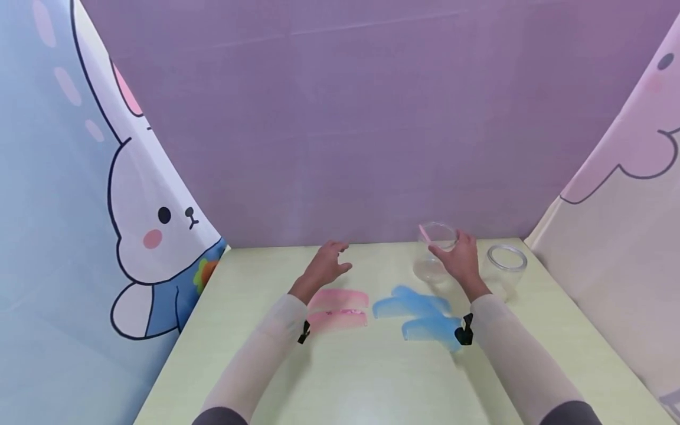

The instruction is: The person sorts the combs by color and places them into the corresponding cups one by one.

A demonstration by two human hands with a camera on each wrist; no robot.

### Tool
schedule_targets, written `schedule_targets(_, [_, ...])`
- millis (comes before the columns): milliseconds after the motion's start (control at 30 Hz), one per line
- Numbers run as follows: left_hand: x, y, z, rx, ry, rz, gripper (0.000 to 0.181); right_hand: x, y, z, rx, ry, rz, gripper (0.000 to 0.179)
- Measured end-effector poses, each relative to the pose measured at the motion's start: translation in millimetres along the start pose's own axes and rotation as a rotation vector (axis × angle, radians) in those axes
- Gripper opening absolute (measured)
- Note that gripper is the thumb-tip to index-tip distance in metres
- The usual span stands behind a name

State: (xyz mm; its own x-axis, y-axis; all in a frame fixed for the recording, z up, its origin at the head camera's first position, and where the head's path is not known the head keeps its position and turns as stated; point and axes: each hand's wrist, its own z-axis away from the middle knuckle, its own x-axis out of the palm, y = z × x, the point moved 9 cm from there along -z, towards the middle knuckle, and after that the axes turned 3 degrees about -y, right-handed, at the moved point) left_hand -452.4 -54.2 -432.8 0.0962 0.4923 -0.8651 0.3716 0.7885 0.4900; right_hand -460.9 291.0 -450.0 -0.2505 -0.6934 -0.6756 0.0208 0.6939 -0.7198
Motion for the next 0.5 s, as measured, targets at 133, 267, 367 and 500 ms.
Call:
schedule_targets(133, [-2.9, -14.4, 13.4, -0.019, -0.013, -0.022, 0.054, -2.4, -0.8, 1.0, 0.001, 0.007, -0.001, 0.098])
schedule_targets(267, [-2.7, -32.7, 26.3, -0.054, -0.035, -0.034, 0.055, -3.7, -0.7, 2.9, 0.003, 0.008, 0.001, 0.098])
schedule_targets(367, [0.1, -48.2, 35.4, -0.075, -0.053, -0.044, 0.054, -3.6, -0.8, 4.0, -0.008, 0.010, -0.006, 0.098])
schedule_targets(500, [7.2, -67.7, 47.5, -0.083, -0.089, -0.071, 0.053, -3.5, -1.3, 5.5, -0.035, 0.013, -0.010, 0.098])
